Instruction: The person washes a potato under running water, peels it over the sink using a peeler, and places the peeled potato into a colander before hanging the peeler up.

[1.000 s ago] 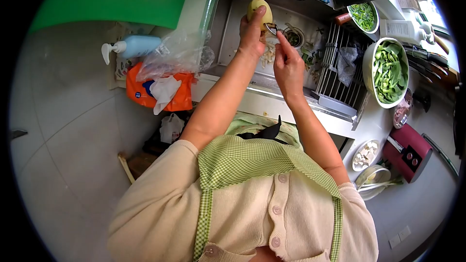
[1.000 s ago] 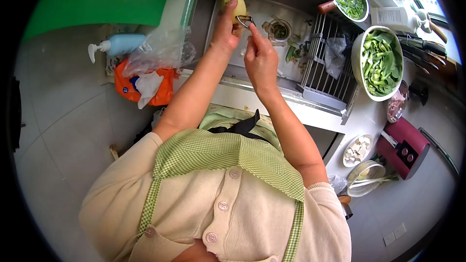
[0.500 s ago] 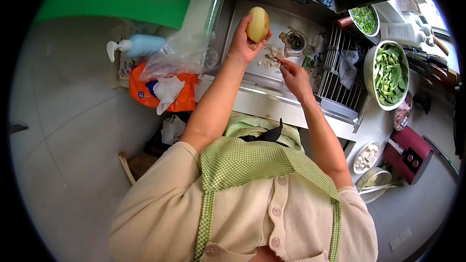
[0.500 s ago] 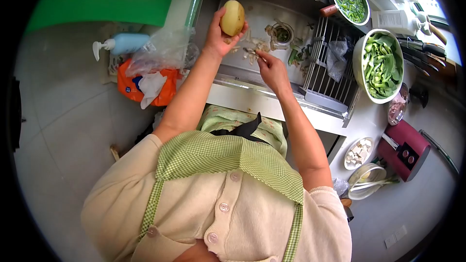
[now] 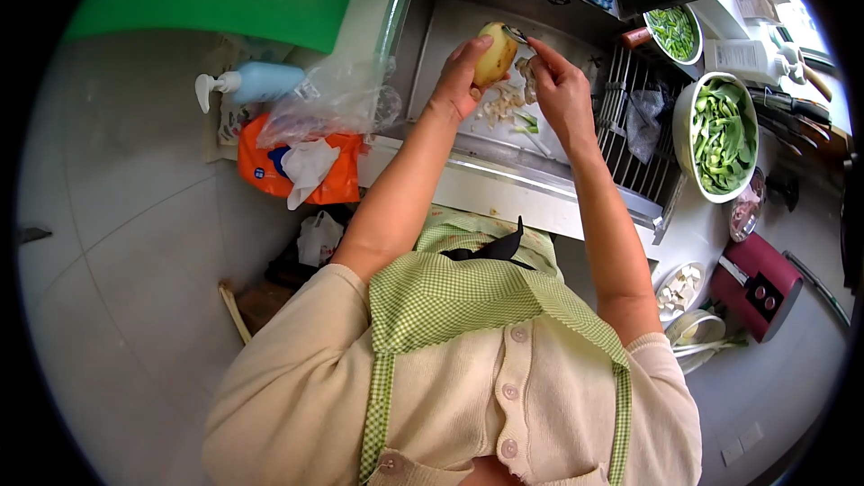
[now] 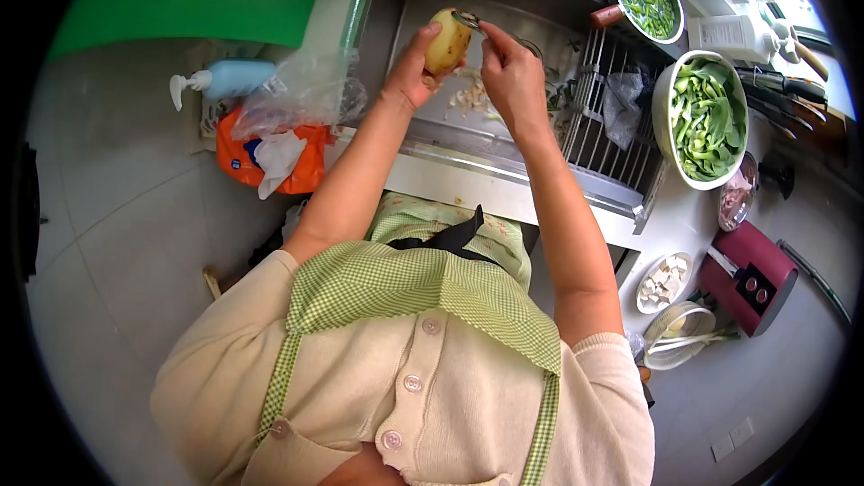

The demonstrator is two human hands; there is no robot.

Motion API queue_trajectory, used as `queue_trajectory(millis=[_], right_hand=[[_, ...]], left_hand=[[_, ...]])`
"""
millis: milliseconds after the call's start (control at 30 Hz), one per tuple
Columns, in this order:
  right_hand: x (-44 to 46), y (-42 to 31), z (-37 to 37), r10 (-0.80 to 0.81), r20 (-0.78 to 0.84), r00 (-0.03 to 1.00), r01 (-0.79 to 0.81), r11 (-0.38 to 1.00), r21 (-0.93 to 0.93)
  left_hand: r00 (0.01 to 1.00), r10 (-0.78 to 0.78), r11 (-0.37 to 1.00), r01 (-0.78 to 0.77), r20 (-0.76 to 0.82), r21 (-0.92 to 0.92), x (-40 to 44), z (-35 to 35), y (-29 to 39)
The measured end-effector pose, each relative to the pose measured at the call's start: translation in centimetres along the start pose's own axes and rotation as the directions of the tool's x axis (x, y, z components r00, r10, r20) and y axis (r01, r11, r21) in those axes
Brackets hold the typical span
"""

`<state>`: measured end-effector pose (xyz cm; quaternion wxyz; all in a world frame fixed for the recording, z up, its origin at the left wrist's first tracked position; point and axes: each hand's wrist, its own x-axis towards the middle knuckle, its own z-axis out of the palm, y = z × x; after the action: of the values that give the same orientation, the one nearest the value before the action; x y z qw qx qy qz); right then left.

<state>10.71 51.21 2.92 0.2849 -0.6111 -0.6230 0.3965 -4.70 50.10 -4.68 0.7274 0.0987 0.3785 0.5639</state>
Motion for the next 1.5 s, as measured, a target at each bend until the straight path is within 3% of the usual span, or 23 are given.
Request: queue_trajectory(millis=[33,333,800,867,900,933,1000,1033,1067,1167,1267,1333,1433,1500], right_hand=[[-0.5,-0.3,0.0,0.007,-0.002,1.000,-0.007,1.000,-0.003],[-3.7,-0.8,1.2,-0.028,-0.137,0.990,0.027,1.000,-0.009],[-8.8,2.3,3.9,-0.136,-0.083,0.987,0.136,0.991,-0.010],[-8.1,2.5,2.6,0.120,0.138,0.983,-0.131,0.989,0.073],[-7.3,2.6,2.1,0.179,0.214,0.960,-0.230,0.942,0.244],[-7.0,2.6,1.1,0.439,0.358,0.824,-0.566,0.663,0.490],[-6.3,2.6,0.1,0.547,0.255,0.798,-0.547,0.478,0.687],[-5.9,2.9,0.3,0.494,0.150,0.856,-0.437,0.539,0.719],[-5.3,3.1,0.5,0.494,0.150,0.856,-0.437,0.538,0.720],[-3.1,1.8,1.5,0.370,0.035,0.928,-0.340,0.808,0.481],[-1.7,3.3,2.3,0.305,0.078,0.949,-0.299,0.792,0.532],[-2.2,5.3,2.1,0.360,0.080,0.930,-0.348,0.785,0.513],[-3.0,6.0,1.3,0.272,-0.030,0.962,-0.258,0.937,0.236],[-2.4,4.8,0.8,0.225,-0.008,0.974,-0.215,0.938,0.272]], left_hand=[[0.999,0.043,0.997,-0.043,-0.003,0.064,-0.2,0.3,0.1],[0.989,0.118,0.993,-0.118,-0.086,0.012,0.1,2.3,-1.4],[0.957,0.128,0.992,-0.129,-0.262,0.013,1.1,3.0,-2.2],[0.957,0.125,0.992,-0.117,-0.260,0.046,1.0,2.3,-2.0],[0.971,0.067,0.998,-0.067,-0.228,0.007,0.9,1.8,-1.8],[0.982,0.014,0.999,-0.021,-0.190,-0.032,1.2,1.5,-1.4],[0.983,0.021,0.999,-0.028,-0.181,-0.036,1.3,1.3,-1.0],[0.985,0.022,0.999,-0.030,-0.174,-0.041,1.2,1.2,-0.9],[0.985,0.022,0.999,-0.030,-0.174,-0.040,1.1,1.3,-0.9],[0.993,-0.003,0.998,0.010,-0.118,0.054,0.3,2.1,-1.1],[0.994,-0.055,0.996,0.062,-0.090,0.071,0.0,2.1,-1.4],[0.998,-0.047,0.998,0.049,-0.050,0.046,-0.2,2.1,-0.7],[0.998,-0.043,0.997,0.040,-0.036,-0.069,0.4,0.8,-0.3],[0.998,-0.054,0.994,0.049,-0.042,-0.102,0.4,0.4,-0.3]])
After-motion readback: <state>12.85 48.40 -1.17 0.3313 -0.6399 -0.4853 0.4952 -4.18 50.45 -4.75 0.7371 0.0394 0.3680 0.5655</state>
